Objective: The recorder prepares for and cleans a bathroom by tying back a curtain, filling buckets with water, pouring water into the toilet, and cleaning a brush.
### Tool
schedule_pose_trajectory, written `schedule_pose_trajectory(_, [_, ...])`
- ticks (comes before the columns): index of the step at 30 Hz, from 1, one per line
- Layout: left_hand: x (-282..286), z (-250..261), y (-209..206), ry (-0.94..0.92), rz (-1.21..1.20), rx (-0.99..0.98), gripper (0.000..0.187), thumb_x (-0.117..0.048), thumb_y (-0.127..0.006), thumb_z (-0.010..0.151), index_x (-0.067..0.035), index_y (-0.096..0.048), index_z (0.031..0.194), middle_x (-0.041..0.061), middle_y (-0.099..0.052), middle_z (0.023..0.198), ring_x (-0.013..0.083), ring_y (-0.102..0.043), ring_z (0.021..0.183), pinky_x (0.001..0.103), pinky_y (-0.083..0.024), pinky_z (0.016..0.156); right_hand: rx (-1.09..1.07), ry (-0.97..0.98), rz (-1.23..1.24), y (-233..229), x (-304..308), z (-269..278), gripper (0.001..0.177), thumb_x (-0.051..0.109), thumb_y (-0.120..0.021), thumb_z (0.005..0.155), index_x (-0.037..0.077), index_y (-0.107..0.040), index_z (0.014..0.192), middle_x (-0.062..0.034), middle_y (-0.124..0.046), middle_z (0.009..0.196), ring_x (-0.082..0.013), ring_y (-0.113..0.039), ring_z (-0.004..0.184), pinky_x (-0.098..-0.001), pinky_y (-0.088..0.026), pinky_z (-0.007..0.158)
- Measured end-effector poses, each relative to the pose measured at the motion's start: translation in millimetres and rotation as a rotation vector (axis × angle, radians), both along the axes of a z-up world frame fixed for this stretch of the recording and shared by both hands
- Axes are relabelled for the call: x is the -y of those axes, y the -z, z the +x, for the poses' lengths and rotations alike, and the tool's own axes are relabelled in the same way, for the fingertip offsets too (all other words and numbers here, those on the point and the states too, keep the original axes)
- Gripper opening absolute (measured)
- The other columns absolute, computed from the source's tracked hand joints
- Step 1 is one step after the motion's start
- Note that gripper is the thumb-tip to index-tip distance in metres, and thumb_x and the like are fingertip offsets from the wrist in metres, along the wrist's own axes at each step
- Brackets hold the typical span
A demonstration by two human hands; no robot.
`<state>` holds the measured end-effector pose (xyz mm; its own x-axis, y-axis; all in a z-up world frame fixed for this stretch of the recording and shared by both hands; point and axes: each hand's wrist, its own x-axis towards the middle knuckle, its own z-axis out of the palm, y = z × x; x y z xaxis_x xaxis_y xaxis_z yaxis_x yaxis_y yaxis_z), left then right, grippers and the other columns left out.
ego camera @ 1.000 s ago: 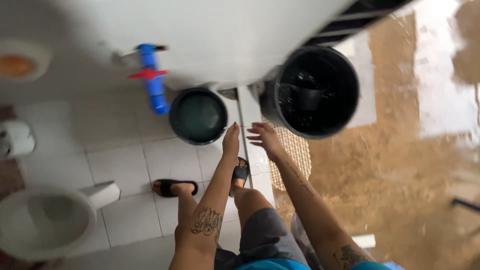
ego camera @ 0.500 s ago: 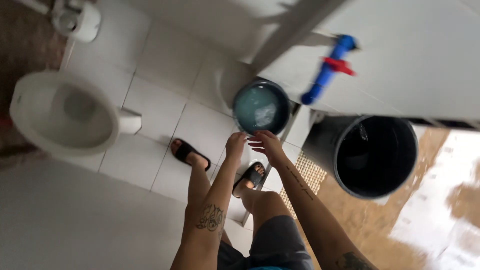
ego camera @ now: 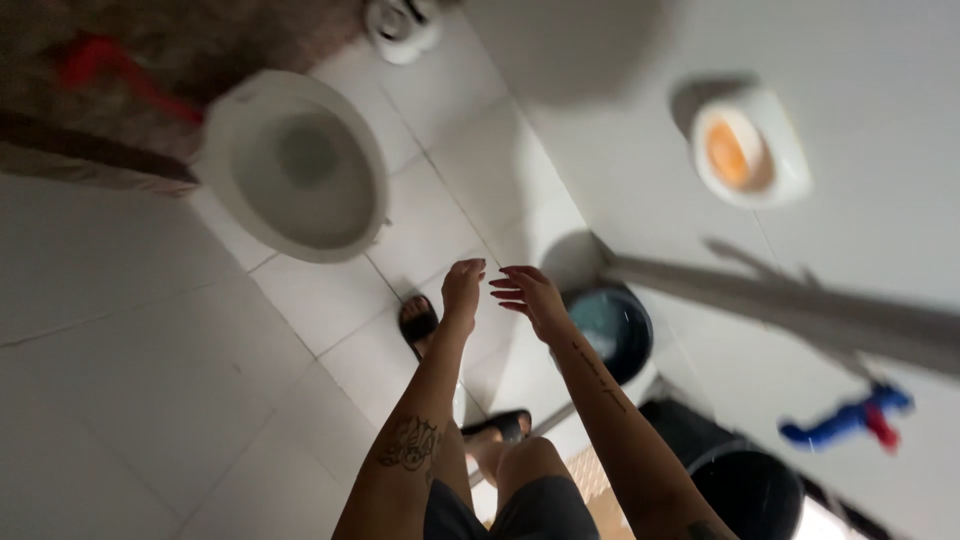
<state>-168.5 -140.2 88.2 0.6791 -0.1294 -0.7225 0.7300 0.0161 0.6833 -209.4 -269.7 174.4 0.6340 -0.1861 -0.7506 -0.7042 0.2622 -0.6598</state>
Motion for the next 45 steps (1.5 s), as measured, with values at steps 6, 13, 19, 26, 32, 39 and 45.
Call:
schedule_pose_trajectory(6, [-62, 136, -41, -0.122, 0.037, 0.006, 0.044, -0.038, -0.059, 0.098, -0.007, -0.067, 0.128, 0.012, -0.07, 0.126, 0.0252, -0.063, 0.118, 0.039, -0.048, 0.103, 0.147, -0.115, 0.083, -19, -46, 143, 0.037, 0.018, -0.046, 0.102, 0.001, -0.054, 0.134, -0.0191, -0.071, 0.122, -0.0308, -0.071, 0.109, -0.0423, -0.056, 0.092])
schedule_pose_trajectory(13, [-88, 267, -55, -0.214, -0.077, 0.043, 0.051, -0.041, -0.049, 0.102, -0.016, -0.056, 0.145, 0.005, -0.055, 0.152, 0.0233, -0.048, 0.143, 0.04, -0.036, 0.116, 0.266, -0.104, 0.088, -39, -60, 299, 0.037, 0.019, -0.045, 0.105, -0.002, -0.053, 0.135, -0.0238, -0.067, 0.126, -0.0343, -0.069, 0.114, -0.0441, -0.058, 0.097])
schedule_pose_trajectory(19, [-59, 380, -35, -0.27, -0.174, 0.075, 0.057, -0.043, -0.041, 0.103, -0.021, -0.043, 0.155, -0.001, -0.039, 0.163, 0.0184, -0.034, 0.15, 0.038, -0.027, 0.121, 0.214, -0.06, 0.079, -20, -42, 430, 0.042, 0.02, -0.043, 0.104, -0.004, -0.049, 0.139, -0.0249, -0.06, 0.134, -0.0383, -0.068, 0.113, -0.0457, -0.059, 0.098])
schedule_pose_trajectory(26, [9, 495, 8, -0.4, -0.386, 0.138, 0.063, -0.046, -0.037, 0.106, -0.016, -0.031, 0.16, 0.004, -0.032, 0.168, 0.0209, -0.028, 0.155, 0.036, -0.022, 0.124, 0.205, 0.043, 0.097, 28, -9, 559, 0.055, 0.016, -0.051, 0.102, -0.001, -0.034, 0.152, -0.0295, -0.057, 0.135, -0.0404, -0.069, 0.109, -0.0466, -0.06, 0.096])
schedule_pose_trajectory(32, [21, 555, -21, -0.345, -0.347, 0.065, 0.071, -0.058, -0.027, 0.103, -0.02, -0.025, 0.162, 0.006, -0.025, 0.168, 0.022, -0.021, 0.154, 0.037, -0.018, 0.122, 0.244, 0.008, -0.048, 106, 25, 630, 0.07, 0.01, -0.059, 0.095, 0.014, -0.024, 0.156, -0.0176, -0.052, 0.144, -0.0354, -0.068, 0.104, -0.0463, -0.06, 0.091])
schedule_pose_trajectory(39, [45, 576, 34, -0.405, -0.408, 0.011, 0.077, -0.065, -0.03, 0.1, -0.017, -0.032, 0.16, 0.008, -0.031, 0.168, 0.0228, -0.022, 0.155, 0.037, -0.017, 0.123, 0.373, 0.002, -0.026, 192, 33, 665, 0.047, 0.014, -0.065, 0.103, 0.005, -0.043, 0.143, -0.0125, -0.05, 0.126, -0.0243, -0.066, 0.105, -0.04, -0.065, 0.093])
schedule_pose_trajectory(45, [40, 589, 20, -0.377, -0.372, 0.057, 0.08, -0.067, -0.025, 0.099, -0.019, -0.019, 0.163, 0.003, -0.02, 0.171, 0.0196, -0.015, 0.156, 0.037, -0.012, 0.123, 0.553, -0.071, -0.47, 129, 16, 660, 0.023, 0.009, -0.062, 0.1, 0.004, -0.062, 0.123, -0.009, -0.069, 0.11, -0.0169, -0.067, 0.092, -0.0328, -0.059, 0.078])
